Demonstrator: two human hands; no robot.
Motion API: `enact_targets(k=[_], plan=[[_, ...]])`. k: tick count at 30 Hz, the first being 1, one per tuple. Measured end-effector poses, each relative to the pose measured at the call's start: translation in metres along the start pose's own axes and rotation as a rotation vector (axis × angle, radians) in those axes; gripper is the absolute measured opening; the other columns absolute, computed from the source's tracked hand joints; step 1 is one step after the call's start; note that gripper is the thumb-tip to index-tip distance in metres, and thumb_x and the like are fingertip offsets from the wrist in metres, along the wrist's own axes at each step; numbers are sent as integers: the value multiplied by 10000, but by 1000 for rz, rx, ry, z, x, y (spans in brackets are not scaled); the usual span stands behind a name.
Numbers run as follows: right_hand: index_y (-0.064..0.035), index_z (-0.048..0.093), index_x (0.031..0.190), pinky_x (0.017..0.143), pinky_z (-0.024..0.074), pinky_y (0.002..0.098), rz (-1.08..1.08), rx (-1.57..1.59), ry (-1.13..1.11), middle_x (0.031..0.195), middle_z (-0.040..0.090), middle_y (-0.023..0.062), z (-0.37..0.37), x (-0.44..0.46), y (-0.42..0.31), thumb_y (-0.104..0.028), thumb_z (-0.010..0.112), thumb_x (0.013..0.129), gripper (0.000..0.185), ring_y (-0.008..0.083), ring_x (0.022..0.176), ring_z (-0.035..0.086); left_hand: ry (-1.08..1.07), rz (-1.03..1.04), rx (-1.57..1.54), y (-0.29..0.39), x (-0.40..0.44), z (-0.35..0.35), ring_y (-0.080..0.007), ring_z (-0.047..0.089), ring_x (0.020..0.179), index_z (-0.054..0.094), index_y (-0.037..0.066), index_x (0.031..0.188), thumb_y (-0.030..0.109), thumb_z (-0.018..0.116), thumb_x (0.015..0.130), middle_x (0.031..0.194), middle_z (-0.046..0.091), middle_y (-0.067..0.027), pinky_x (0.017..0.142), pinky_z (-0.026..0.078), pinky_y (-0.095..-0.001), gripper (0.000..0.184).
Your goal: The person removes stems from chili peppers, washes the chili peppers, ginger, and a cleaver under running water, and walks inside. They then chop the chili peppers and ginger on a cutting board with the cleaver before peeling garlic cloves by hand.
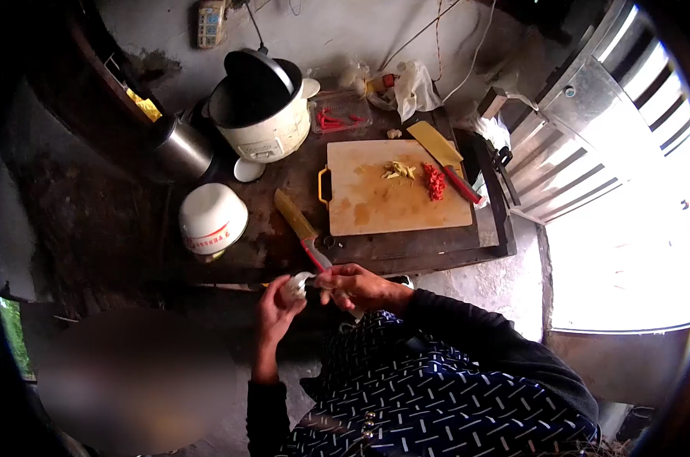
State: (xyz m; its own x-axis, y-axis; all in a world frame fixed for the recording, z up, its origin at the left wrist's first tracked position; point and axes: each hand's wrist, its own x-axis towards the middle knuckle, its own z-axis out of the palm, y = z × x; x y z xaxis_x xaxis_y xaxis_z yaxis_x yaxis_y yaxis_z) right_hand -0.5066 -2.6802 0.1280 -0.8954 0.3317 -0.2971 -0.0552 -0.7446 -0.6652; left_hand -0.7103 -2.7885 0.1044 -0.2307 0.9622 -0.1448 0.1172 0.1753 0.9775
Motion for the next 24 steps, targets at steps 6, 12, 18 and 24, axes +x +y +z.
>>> enact_targets(k=[6,12,18,24], plan=[[-79,488,1013,435,390,196,-33,101,179,917,641,92,-65,-50,-27,-307,496,928,243,64,495,483,-94,408,269,12,176,98,-232,511,1060,504,54,1185,54,711,708,1152,522,-117,910,409,-341,519],[-52,483,1025,466,428,192,-83,164,268,919,635,128,-108,-97,-87,-257,503,927,228,78,453,488,-38,604,647,70,331,210,-372,531,960,521,96,1105,161,765,624,976,536,-175,773,450,-448,544],[-51,502,983,464,392,201,-241,162,339,922,616,118,-147,-126,-112,-208,557,902,185,83,482,464,-45,367,993,91,408,265,-353,509,1048,383,104,1314,173,643,776,1175,464,-182,786,467,-446,601],[-73,479,959,441,402,190,-329,243,482,889,611,88,-142,-118,-152,-244,527,916,183,68,472,474,-279,209,226,68,337,230,-132,599,798,541,25,1149,123,619,840,957,618,-71,677,492,-286,334]])
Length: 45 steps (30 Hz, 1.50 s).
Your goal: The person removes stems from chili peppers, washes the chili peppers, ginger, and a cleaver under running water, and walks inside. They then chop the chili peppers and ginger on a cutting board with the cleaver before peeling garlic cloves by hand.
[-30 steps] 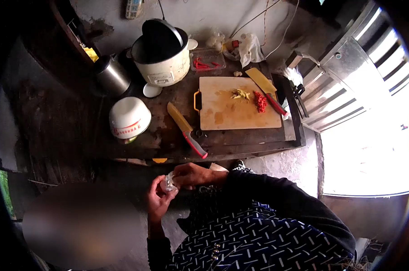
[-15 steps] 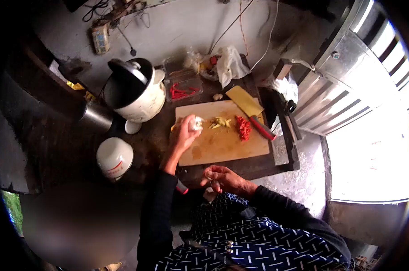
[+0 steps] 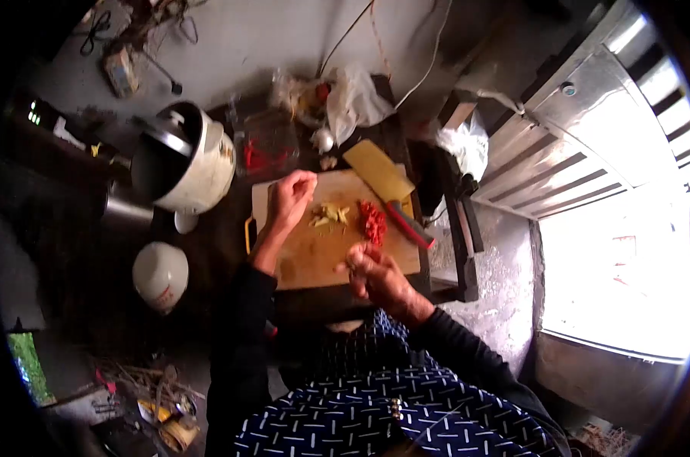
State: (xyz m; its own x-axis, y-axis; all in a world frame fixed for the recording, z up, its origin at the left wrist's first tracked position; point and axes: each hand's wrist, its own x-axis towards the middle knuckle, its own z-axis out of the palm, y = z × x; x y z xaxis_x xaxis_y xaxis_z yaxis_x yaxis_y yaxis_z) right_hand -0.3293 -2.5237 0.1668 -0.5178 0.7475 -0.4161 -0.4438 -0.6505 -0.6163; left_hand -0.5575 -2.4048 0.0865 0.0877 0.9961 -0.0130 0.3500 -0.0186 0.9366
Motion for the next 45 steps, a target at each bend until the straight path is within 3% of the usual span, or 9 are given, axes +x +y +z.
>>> enact_targets(k=[2,5,8,13,20,22,30,35,45], plan=[[-76,485,918,432,400,190,-117,27,-154,843,614,85,2,16,11,-234,525,918,163,78,466,486,18,-36,-116,40,-79,-9,-56,563,833,573,26,1093,98,630,835,887,617,-15,757,463,-219,274],[-87,495,899,447,401,198,-22,108,-229,793,610,76,42,21,20,-239,551,907,162,76,478,478,63,-171,-494,74,-173,-27,-84,571,837,557,13,1134,109,662,809,992,589,-37,743,466,-229,354],[-95,508,882,464,395,207,54,139,-415,758,603,62,86,28,55,-247,572,893,166,75,498,462,220,-10,-479,85,-231,-47,-81,562,831,548,18,1159,131,691,789,1034,563,-51,726,464,-231,412],[-90,542,851,457,354,208,202,149,-561,742,583,35,154,16,144,-214,604,871,140,72,512,438,607,187,-317,76,-316,-73,-108,552,858,612,8,1053,23,652,802,1024,566,-64,677,460,-228,255],[-57,581,862,449,339,205,282,72,-594,727,583,32,225,-18,243,-209,623,859,158,70,513,443,806,176,-241,56,-438,-120,-120,570,845,604,19,1046,30,667,795,1011,586,-78,692,464,-224,259],[-43,595,878,447,336,202,308,-59,-552,715,582,26,238,-27,257,-205,633,853,169,70,514,452,762,141,-60,61,-465,-138,-114,579,826,598,14,1041,25,670,792,1008,593,-73,683,478,-222,260],[-20,622,926,447,350,182,194,-514,-520,703,583,-6,269,-59,269,-175,673,823,193,46,523,468,818,182,-33,57,-518,-156,-146,598,846,600,8,1029,-15,629,808,1000,605,-90,692,509,-249,224],[-9,620,932,458,359,186,228,-561,-548,701,573,-3,274,-66,272,-169,689,809,213,48,532,463,760,214,128,62,-529,-161,-218,601,894,606,8,1028,-44,629,781,1014,595,-122,746,499,-283,254],[-39,610,931,474,368,188,196,-603,-516,771,607,-3,247,-77,261,-190,651,841,181,51,559,486,611,261,410,78,-513,-157,-227,629,834,625,-5,993,-67,631,755,977,607,-115,689,529,-287,246]])
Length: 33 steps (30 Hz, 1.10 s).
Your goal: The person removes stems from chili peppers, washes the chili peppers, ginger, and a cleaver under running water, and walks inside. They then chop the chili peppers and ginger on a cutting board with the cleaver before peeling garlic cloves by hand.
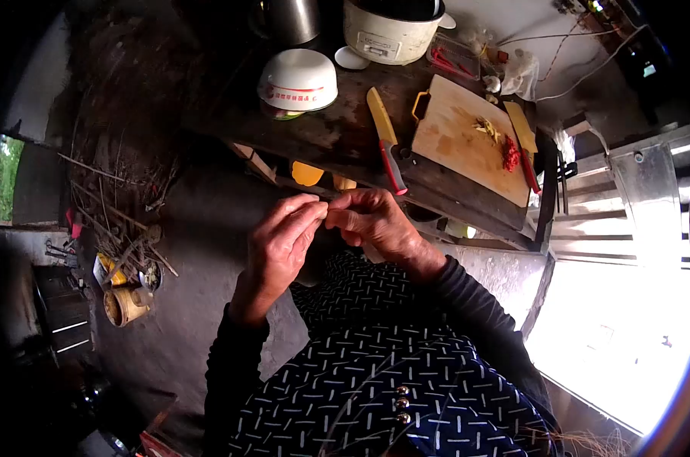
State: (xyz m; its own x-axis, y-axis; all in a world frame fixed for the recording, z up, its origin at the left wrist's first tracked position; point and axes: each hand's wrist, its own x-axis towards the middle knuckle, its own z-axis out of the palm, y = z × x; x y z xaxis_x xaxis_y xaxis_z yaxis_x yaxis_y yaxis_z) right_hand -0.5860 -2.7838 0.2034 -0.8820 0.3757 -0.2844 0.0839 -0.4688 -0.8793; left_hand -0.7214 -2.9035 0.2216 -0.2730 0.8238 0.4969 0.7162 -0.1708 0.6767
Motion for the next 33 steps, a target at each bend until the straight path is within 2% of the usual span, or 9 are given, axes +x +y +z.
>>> enact_targets(k=[2,4,8,17,22,24,25,29,33], plan=[[-42,609,932,476,368,187,5,-10,2,774,608,-2,0,-5,-1,-187,641,848,171,51,561,487,-59,-7,-17,2,1,-1,-231,618,867,624,-11,994,-50,607,794,998,602,-124,714,512,-295,205],[-8,615,830,482,361,199,-25,-10,43,631,524,-6,4,-8,-5,-145,635,839,139,61,529,457,-74,8,-9,3,1,-1,-230,619,868,624,-10,996,-48,610,792,998,603,-121,714,512,-296,208],[-8,609,825,478,353,200,-38,29,38,630,520,-7,5,-11,-4,-137,631,839,131,59,527,446,-83,24,34,9,3,-2,-238,633,824,626,0,994,-78,630,743,959,608,-118,686,534,-291,262],[-5,580,847,466,336,201,-75,56,116,654,524,-2,9,-4,10,-145,626,831,148,59,518,434,-52,57,11,10,-1,5,-248,629,849,620,-3,1016,-74,616,765,959,605,-123,701,525,-298,261],[-35,567,839,448,339,201,-45,179,57,672,546,-5,14,-6,8,-122,616,805,105,58,504,452,-46,-99,-173,2,-7,2,-205,625,823,605,-12,1039,-24,625,795,948,624,-102,675,504,-260,245],[-44,560,840,449,339,196,-32,220,80,681,553,4,13,-7,5,-107,615,794,95,63,507,460,-40,-403,-663,-8,-11,3,-150,614,813,594,-10,1058,5,620,821,955,636,-81,653,483,-227,238],[-44,560,840,449,339,196,-36,223,81,681,553,4,12,-7,5,-107,615,794,95,63,507,460,-43,-485,-712,-11,-12,2,-114,608,826,583,-5,1074,46,618,839,985,637,-81,661,474,-222,243],[-23,548,803,430,311,209,-59,341,128,723,571,50,12,-4,12,-56,606,791,68,66,485,434,64,-648,-1005,-16,-9,0,-147,631,835,568,23,1079,83,612,840,1008,637,-123,613,448,-211,250],[-17,552,818,442,327,207,-33,114,154,713,558,43,9,-4,14,-43,593,787,58,67,506,440,179,-654,-1160,-20,-11,-3,-178,645,833,556,49,1085,73,582,847,1030,630,-147,560,410,-195,241]])
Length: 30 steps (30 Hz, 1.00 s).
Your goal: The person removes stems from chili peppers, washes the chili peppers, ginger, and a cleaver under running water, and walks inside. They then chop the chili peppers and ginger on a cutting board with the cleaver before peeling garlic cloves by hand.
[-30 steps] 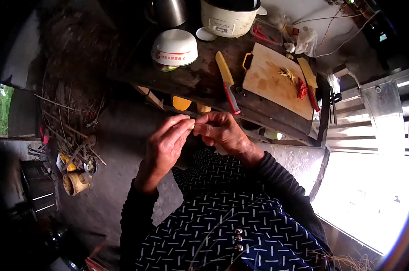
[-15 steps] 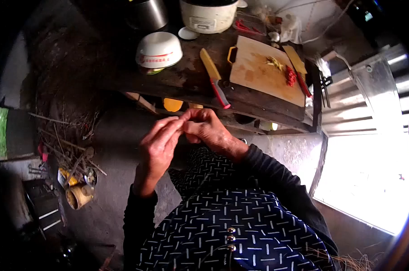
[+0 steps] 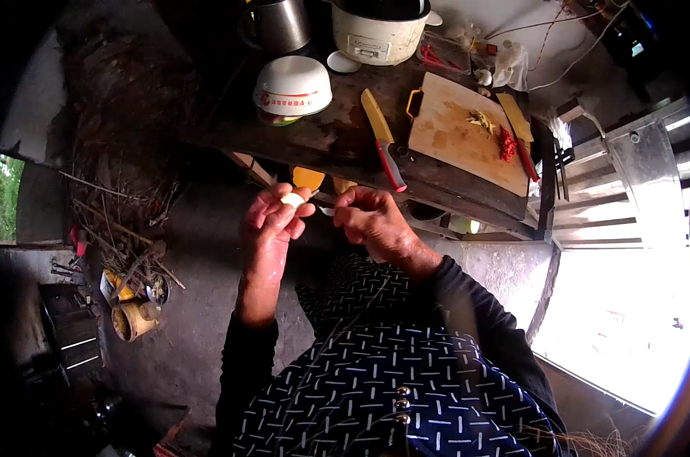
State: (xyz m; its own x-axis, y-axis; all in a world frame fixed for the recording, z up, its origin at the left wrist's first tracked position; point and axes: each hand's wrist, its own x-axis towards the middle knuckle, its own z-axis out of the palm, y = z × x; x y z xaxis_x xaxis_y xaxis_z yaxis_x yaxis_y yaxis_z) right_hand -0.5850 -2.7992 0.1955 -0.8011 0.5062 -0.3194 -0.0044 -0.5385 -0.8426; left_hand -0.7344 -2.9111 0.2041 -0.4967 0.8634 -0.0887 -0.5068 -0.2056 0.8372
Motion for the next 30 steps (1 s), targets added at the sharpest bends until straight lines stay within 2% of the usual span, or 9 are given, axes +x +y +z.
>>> enact_targets(k=[7,10,11,13,16,17,21,25,30], plan=[[17,586,949,462,349,196,-64,-162,-49,715,545,15,2,-1,-4,-49,567,817,149,56,519,436,36,22,-6,3,-5,-6,-172,641,790,559,28,1095,58,571,846,952,628,-113,541,418,-214,252],[9,596,961,461,343,183,-32,-201,-37,702,549,-6,11,-4,-20,-86,609,825,166,40,525,435,24,15,135,5,-9,-3,-147,622,774,549,27,1129,70,577,848,929,612,-77,543,414,-210,285],[2,601,955,501,380,197,-66,-265,-54,737,565,-1,13,-6,-22,-130,642,819,194,50,579,468,22,13,136,4,-9,-4,-147,622,774,549,27,1129,70,577,848,929,612,-77,543,414,-210,285],[-4,606,948,542,416,211,-101,-328,-68,772,582,5,14,-8,-25,-174,675,813,228,59,634,501,-67,140,378,2,-11,-7,-114,594,791,532,19,1158,69,593,848,956,599,-58,587,442,-203,320],[2,616,929,608,443,218,-112,-359,-83,800,596,8,17,-9,-25,-195,680,813,237,71,690,529,-56,149,458,4,-16,5,-94,569,811,514,10,1177,50,614,837,976,587,-52,652,468,-204,357],[1,618,924,622,448,216,-129,-318,-84,797,600,9,18,-9,-25,-192,678,814,230,74,702,537,-65,176,424,5,-17,10,-93,571,834,513,4,1153,22,623,822,974,586,-52,712,483,-213,349],[0,620,911,662,462,220,-121,-302,-74,791,611,15,18,-9,-25,-182,669,820,209,82,732,557,-105,214,518,1,-17,0,-102,576,871,530,-5,1058,11,635,800,994,574,-55,737,489,-226,279],[-1,618,901,592,446,207,-152,-265,-88,772,599,9,16,-6,-22,-184,663,826,202,67,670,534,-152,308,583,3,-13,3,-97,574,837,555,-11,1022,-5,640,785,997,573,-56,702,489,-218,252],[-4,611,891,456,362,189,-67,-170,-158,717,566,-10,11,-1,-18,-188,659,829,201,41,551,454,-173,345,686,10,-10,7,-94,562,776,611,8,953,-42,619,779,993,582,-64,623,474,-202,181]])
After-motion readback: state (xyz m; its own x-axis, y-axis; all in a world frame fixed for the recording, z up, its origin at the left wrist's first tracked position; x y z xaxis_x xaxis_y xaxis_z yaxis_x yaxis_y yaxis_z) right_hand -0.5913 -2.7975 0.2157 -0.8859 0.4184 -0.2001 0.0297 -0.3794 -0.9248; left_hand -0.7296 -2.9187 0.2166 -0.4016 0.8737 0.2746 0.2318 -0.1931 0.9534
